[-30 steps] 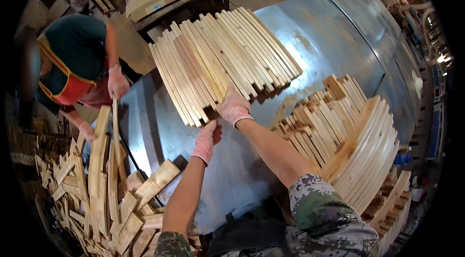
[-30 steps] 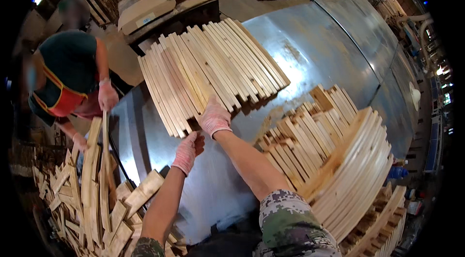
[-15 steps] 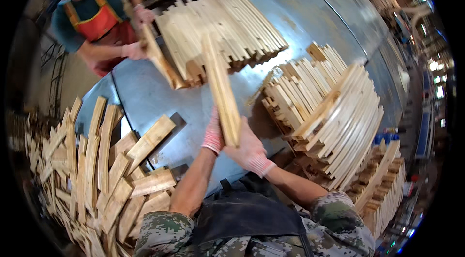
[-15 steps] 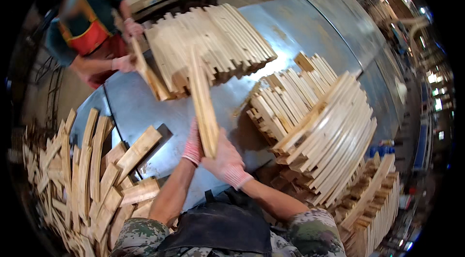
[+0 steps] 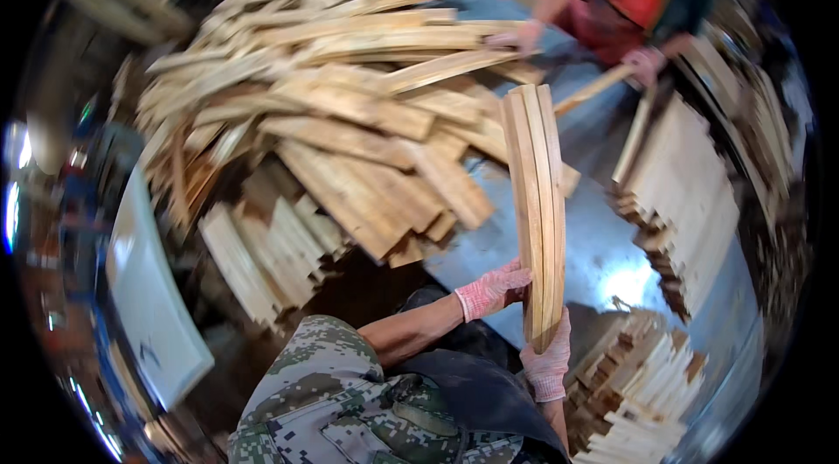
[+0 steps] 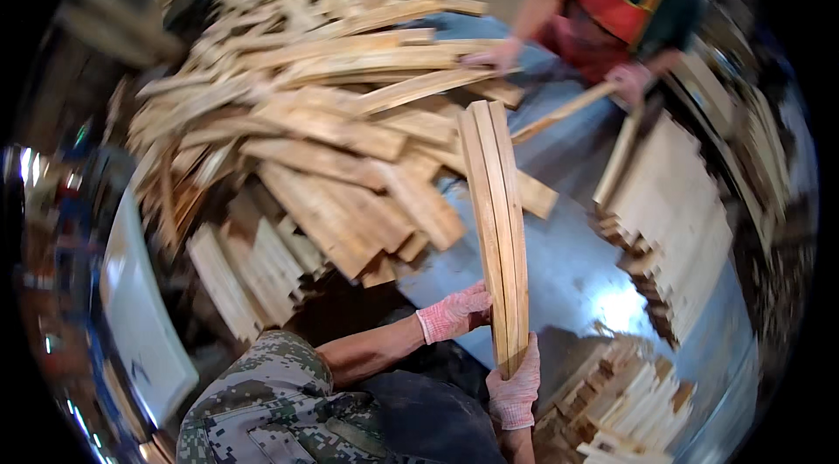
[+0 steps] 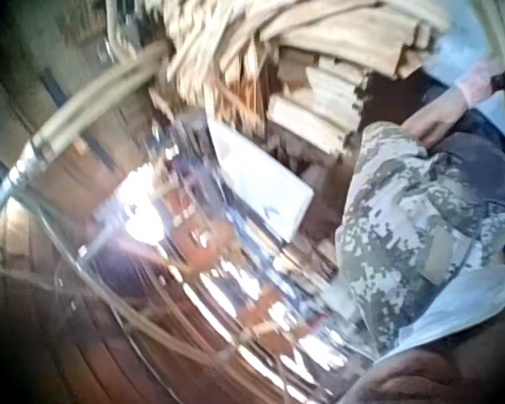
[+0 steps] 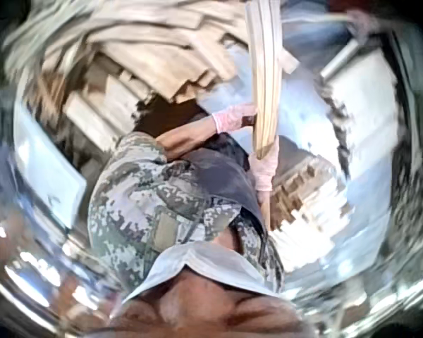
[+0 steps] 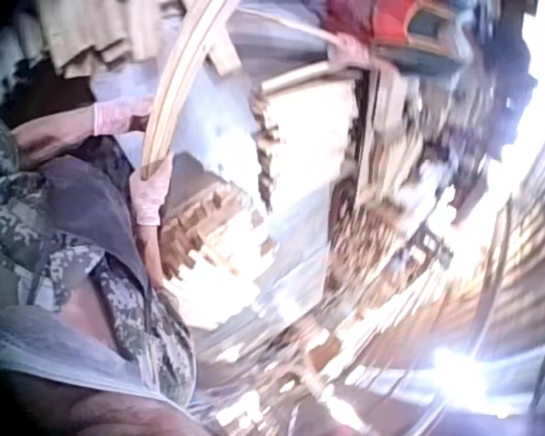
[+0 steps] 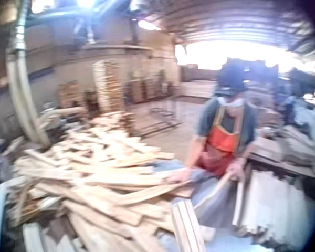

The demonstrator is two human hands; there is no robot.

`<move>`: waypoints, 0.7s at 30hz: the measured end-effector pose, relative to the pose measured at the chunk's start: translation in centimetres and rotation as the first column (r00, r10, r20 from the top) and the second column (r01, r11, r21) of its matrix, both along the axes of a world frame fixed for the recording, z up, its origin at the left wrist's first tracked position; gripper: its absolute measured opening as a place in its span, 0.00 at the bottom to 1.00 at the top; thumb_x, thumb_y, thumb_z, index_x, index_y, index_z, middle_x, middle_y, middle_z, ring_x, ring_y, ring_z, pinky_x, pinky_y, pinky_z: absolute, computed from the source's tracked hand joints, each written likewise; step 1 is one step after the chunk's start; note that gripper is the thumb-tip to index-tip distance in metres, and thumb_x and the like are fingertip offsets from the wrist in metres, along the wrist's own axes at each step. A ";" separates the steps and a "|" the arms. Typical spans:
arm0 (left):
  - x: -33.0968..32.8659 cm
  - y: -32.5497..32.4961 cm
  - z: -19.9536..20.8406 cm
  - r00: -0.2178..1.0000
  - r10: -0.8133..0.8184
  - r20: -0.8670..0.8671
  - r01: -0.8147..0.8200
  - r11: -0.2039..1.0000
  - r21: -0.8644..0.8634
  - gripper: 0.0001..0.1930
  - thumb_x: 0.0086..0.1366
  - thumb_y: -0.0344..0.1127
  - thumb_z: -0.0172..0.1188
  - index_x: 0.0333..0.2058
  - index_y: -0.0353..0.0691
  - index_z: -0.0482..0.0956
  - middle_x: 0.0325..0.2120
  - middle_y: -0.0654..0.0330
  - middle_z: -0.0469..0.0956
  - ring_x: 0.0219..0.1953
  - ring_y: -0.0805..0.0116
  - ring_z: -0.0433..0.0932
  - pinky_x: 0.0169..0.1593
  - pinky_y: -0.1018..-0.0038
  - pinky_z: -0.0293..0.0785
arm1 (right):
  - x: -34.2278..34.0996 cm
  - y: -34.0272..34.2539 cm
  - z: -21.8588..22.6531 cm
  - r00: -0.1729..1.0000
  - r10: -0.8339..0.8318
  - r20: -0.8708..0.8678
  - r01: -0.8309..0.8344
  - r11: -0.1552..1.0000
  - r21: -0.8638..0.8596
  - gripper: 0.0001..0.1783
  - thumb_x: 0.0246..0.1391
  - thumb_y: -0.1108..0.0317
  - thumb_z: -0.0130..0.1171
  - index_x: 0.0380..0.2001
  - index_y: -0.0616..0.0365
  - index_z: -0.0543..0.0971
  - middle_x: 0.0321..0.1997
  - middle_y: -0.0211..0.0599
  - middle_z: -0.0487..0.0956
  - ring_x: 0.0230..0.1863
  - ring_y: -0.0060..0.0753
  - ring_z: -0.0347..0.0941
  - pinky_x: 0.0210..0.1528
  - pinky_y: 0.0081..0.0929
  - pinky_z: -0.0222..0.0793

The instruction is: The person repeatedly picks up stacks of thin wooden planks from a pile and places them onto a metal table. The person arranges the planks into neat stacks on the table surface.

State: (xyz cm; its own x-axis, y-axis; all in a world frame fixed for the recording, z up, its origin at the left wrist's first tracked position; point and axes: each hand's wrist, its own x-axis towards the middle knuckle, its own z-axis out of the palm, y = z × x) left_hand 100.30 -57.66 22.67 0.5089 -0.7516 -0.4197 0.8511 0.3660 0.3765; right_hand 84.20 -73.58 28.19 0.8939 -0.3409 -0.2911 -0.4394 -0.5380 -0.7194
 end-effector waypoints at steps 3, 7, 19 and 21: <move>-0.6 2.1 0.0 0.975 0.224 0.019 -0.224 0.975 0.011 0.33 0.71 0.45 0.66 0.70 0.49 0.65 0.61 0.64 0.76 0.63 0.65 0.75 0.67 0.57 0.70 | 4.1 -0.7 0.2 0.979 0.200 0.040 -0.198 0.979 -0.049 0.54 0.43 0.61 0.76 0.72 0.65 0.63 0.61 0.58 0.77 0.61 0.61 0.75 0.64 0.46 0.72; -2.0 6.7 2.3 0.845 0.534 0.018 -0.531 0.835 0.145 0.28 0.73 0.45 0.64 0.67 0.48 0.69 0.60 0.64 0.77 0.62 0.65 0.76 0.67 0.57 0.71 | 8.5 1.8 0.0 0.878 0.479 0.009 -0.478 0.878 -0.037 0.56 0.42 0.54 0.78 0.72 0.64 0.64 0.58 0.57 0.79 0.57 0.60 0.79 0.60 0.47 0.75; -7.3 20.7 -3.5 0.710 0.700 0.074 -0.620 0.572 0.537 0.25 0.70 0.51 0.65 0.60 0.48 0.74 0.45 0.67 0.81 0.47 0.71 0.78 0.50 0.69 0.76 | 14.9 16.1 -2.5 0.654 0.685 -0.321 -0.690 0.714 0.118 0.50 0.44 0.47 0.71 0.71 0.50 0.67 0.52 0.56 0.84 0.55 0.59 0.81 0.59 0.48 0.76; -8.0 22.9 -6.8 0.808 0.542 0.230 -0.504 0.435 0.746 0.32 0.70 0.51 0.64 0.65 0.40 0.70 0.45 0.64 0.77 0.39 0.74 0.75 0.42 0.76 0.74 | 16.2 17.9 -3.8 0.667 0.672 -0.321 -0.693 0.718 0.064 0.50 0.45 0.47 0.70 0.71 0.51 0.66 0.52 0.57 0.84 0.55 0.59 0.81 0.59 0.48 0.76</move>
State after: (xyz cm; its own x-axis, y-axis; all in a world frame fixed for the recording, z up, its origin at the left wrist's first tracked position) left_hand 92.26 -34.73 15.86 0.6629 0.2505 -0.7056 0.6176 0.3499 0.7044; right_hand 100.40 -55.66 24.34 0.7529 0.3037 -0.5838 -0.1174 -0.8109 -0.5733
